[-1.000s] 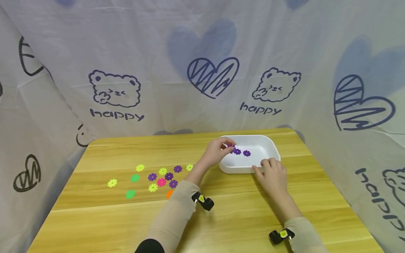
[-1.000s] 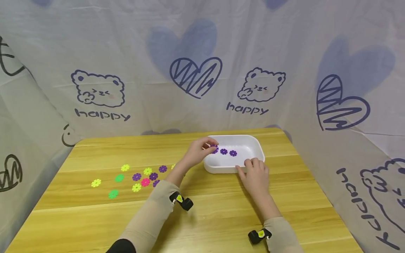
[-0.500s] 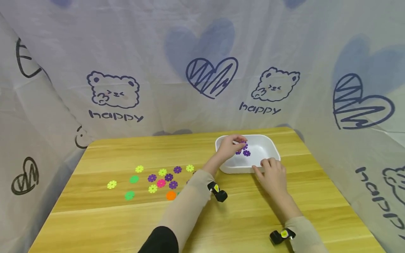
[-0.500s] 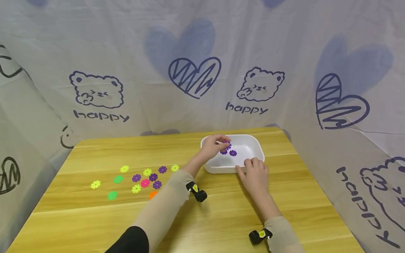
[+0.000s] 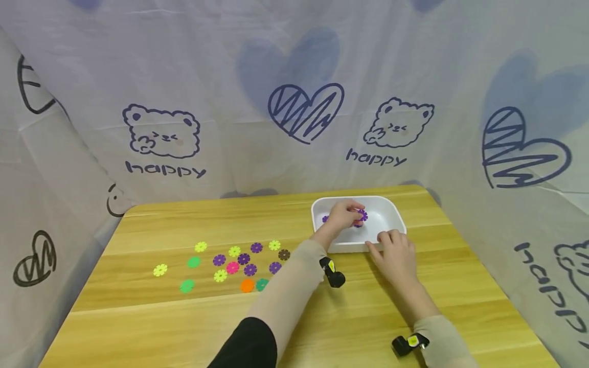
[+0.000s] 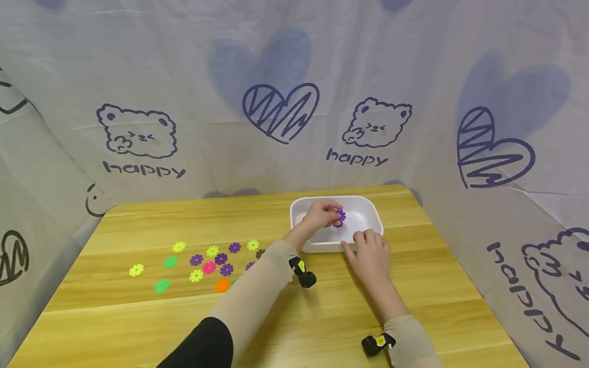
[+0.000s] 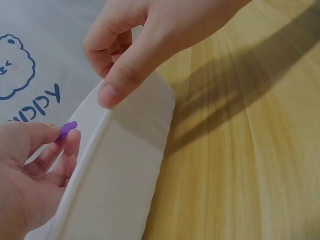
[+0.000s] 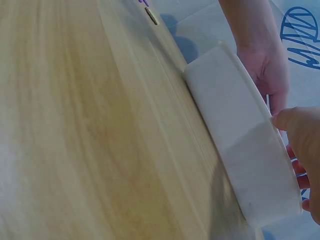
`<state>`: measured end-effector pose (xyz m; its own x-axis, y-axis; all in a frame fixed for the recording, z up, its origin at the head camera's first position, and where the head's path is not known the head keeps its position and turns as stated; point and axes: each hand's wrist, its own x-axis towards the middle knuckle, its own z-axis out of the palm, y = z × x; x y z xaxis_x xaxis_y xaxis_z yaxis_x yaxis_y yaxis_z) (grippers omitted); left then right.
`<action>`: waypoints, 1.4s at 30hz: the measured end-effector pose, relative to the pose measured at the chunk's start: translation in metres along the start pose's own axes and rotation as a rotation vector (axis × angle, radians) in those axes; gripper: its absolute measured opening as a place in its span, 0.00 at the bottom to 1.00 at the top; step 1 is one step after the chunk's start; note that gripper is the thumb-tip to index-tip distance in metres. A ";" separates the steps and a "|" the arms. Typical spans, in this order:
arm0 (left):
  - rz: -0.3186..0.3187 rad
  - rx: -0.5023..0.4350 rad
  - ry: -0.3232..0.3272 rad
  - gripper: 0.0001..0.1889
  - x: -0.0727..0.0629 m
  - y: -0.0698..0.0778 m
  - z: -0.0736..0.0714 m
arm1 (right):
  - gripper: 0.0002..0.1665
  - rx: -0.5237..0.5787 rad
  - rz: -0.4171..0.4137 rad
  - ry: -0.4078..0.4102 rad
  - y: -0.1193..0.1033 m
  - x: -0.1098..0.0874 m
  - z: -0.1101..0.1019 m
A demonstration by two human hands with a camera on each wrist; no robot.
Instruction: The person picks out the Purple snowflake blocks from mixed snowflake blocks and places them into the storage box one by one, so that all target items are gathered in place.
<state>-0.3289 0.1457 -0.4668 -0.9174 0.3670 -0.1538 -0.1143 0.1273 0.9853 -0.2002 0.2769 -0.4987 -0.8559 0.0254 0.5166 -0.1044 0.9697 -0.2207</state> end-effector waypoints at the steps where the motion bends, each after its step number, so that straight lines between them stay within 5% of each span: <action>1: -0.020 -0.007 0.011 0.15 0.000 -0.001 0.002 | 0.22 -0.002 -0.003 -0.001 0.000 -0.001 0.000; 14: -0.181 0.073 0.087 0.15 0.001 -0.007 0.029 | 0.23 -0.004 0.006 -0.047 -0.001 -0.005 -0.004; 22: -0.243 0.060 0.123 0.12 0.018 -0.002 0.026 | 0.23 0.002 0.021 -0.050 -0.007 0.002 -0.006; 33: -0.168 0.068 0.095 0.14 0.005 0.008 0.022 | 0.22 0.003 0.040 -0.051 -0.002 0.000 -0.003; 42: -0.098 -0.024 -0.007 0.16 -0.022 0.016 -0.003 | 0.22 -0.016 0.017 -0.036 -0.003 0.000 -0.003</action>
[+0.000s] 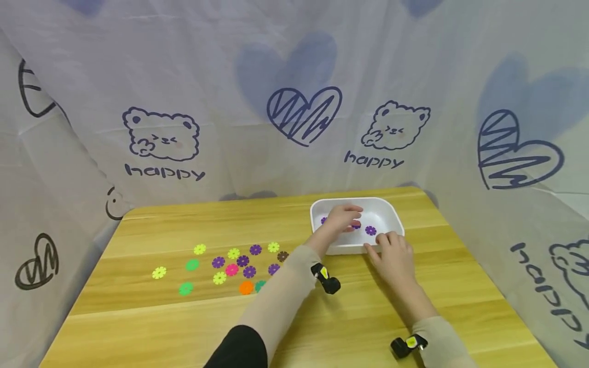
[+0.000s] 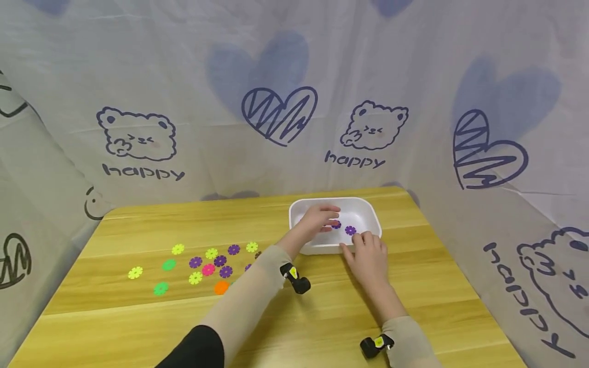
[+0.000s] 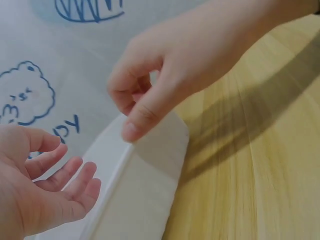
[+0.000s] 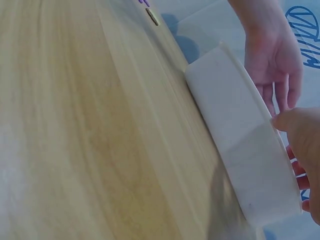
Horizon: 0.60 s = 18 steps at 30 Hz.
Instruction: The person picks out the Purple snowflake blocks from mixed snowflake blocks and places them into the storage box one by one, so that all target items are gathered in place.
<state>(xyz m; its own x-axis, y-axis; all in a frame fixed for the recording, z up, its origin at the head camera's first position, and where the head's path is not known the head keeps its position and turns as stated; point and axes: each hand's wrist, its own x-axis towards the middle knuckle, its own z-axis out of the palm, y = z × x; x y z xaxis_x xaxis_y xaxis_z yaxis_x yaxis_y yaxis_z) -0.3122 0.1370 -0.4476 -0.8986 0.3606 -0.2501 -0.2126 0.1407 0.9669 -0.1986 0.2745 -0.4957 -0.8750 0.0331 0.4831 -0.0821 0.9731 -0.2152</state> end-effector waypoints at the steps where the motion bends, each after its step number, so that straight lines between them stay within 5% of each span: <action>1: 0.006 -0.001 -0.006 0.16 -0.003 0.001 -0.003 | 0.23 -0.001 -0.001 0.002 0.000 0.000 0.000; 10: 0.086 0.009 -0.024 0.15 -0.035 0.000 -0.033 | 0.21 0.009 0.016 0.001 -0.002 0.001 0.002; 18: 0.169 0.015 -0.005 0.16 -0.076 -0.001 -0.059 | 0.22 0.023 -0.015 0.080 0.000 0.002 0.005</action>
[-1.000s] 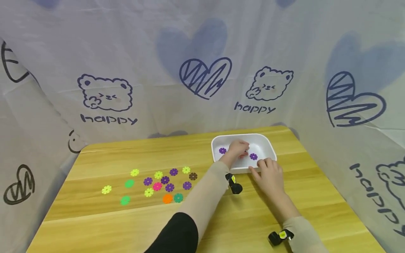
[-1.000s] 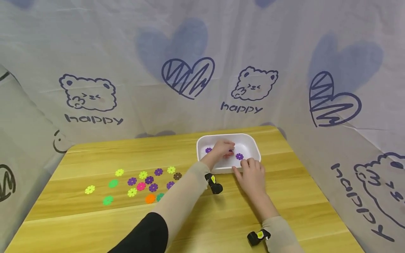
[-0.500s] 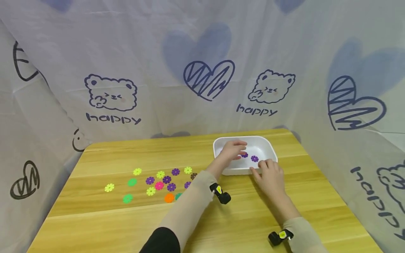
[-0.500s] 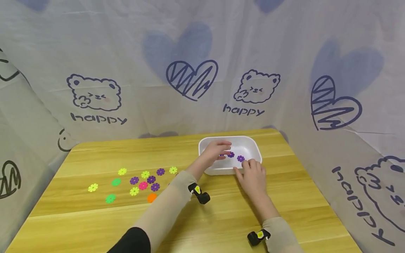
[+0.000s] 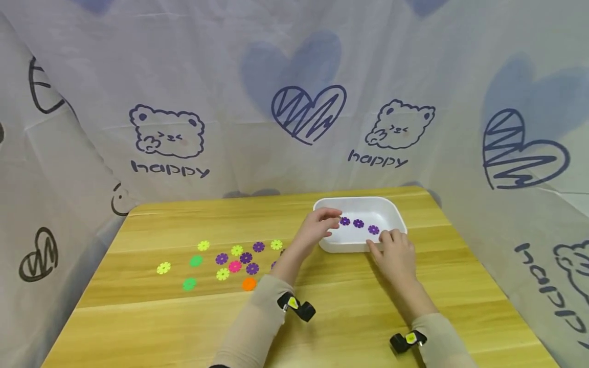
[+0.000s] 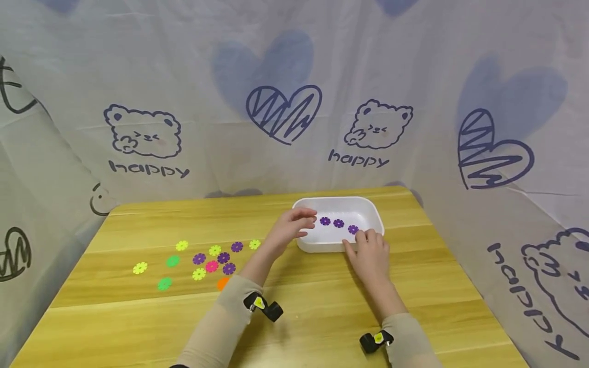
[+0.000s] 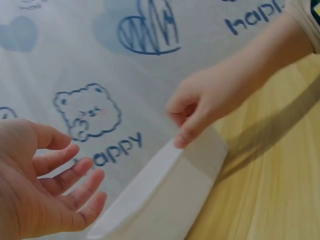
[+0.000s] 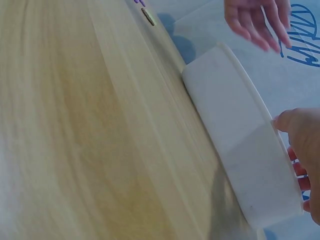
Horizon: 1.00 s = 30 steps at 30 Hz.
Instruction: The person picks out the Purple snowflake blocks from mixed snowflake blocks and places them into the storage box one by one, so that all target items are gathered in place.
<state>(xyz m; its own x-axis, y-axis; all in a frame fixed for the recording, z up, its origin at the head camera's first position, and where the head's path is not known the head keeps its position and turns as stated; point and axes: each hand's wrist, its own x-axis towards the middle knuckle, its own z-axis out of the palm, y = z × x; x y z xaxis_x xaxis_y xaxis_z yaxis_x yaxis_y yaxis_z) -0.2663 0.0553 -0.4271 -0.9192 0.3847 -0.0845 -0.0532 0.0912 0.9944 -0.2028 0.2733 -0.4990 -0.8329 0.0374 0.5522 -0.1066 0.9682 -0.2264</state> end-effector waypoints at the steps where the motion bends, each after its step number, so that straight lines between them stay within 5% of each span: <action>1: 0.005 -0.005 0.004 0.16 -0.005 0.001 -0.003 | 0.22 0.006 -0.003 0.012 0.000 0.000 0.001; 6: -0.006 -0.023 0.038 0.16 -0.030 0.003 -0.017 | 0.21 0.036 0.010 0.038 0.002 -0.003 0.002; 15: 0.026 -0.009 0.154 0.18 -0.073 0.001 -0.048 | 0.30 0.021 0.067 -0.031 -0.007 -0.003 0.002; 30: 0.005 0.106 0.422 0.18 -0.108 -0.011 -0.114 | 0.29 0.063 0.063 0.041 -0.009 -0.007 0.005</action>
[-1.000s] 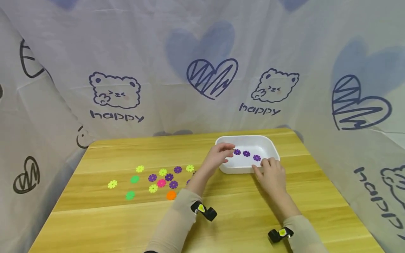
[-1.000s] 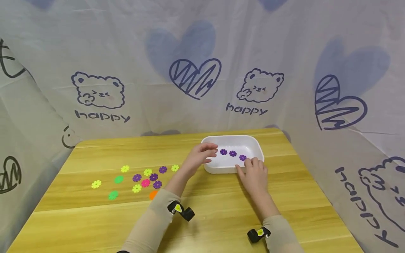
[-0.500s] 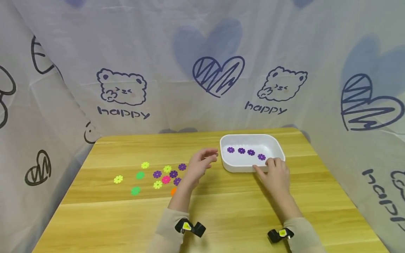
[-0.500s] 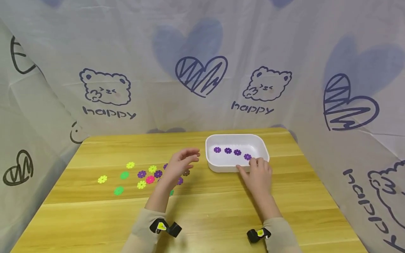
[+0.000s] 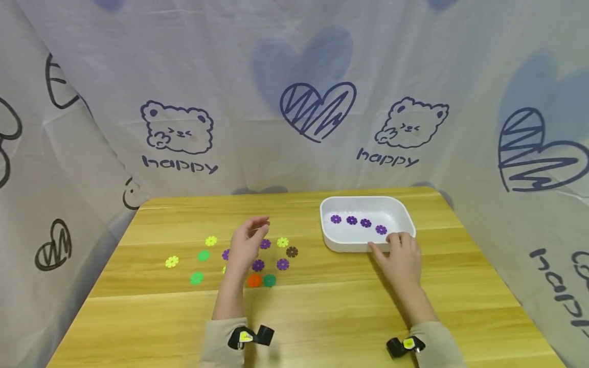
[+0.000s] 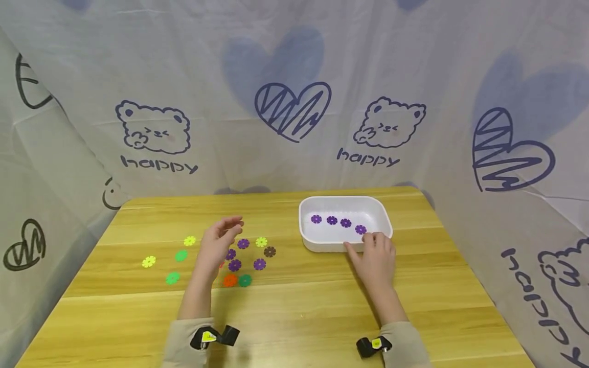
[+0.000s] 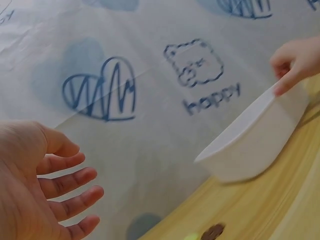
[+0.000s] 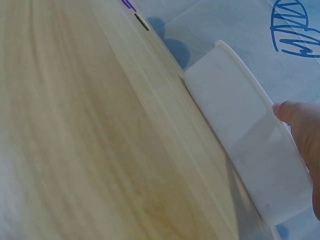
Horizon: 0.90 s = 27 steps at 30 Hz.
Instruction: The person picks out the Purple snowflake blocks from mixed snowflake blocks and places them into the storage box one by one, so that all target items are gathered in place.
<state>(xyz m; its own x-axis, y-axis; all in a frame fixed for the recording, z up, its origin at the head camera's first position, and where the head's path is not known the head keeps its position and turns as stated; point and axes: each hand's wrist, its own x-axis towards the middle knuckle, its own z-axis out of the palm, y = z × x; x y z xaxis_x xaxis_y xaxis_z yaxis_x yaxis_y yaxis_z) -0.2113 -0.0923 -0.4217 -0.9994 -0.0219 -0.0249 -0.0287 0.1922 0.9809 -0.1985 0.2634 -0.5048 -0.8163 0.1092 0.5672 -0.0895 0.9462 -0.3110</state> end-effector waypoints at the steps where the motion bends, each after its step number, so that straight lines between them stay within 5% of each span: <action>1: 0.001 0.005 0.019 0.17 0.001 -0.003 -0.005 | 0.29 0.002 -0.001 0.001 0.000 0.000 0.000; 18: -0.050 0.089 0.265 0.18 0.013 -0.052 -0.062 | 0.26 0.008 -0.050 0.032 0.002 0.000 0.003; 22: -0.046 0.119 0.250 0.19 0.016 -0.065 -0.071 | 0.25 0.022 -0.053 0.034 0.002 0.000 0.003; 27: -0.048 0.185 0.139 0.22 0.020 -0.084 -0.080 | 0.25 0.035 -0.045 0.029 0.003 0.000 0.002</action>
<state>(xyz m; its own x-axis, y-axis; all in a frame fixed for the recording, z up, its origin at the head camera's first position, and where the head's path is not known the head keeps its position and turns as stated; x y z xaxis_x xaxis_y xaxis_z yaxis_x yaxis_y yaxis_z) -0.2271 -0.1874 -0.4892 -0.9854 -0.1676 -0.0309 -0.0910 0.3644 0.9268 -0.1998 0.2658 -0.5080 -0.7944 0.0758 0.6026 -0.1463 0.9391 -0.3109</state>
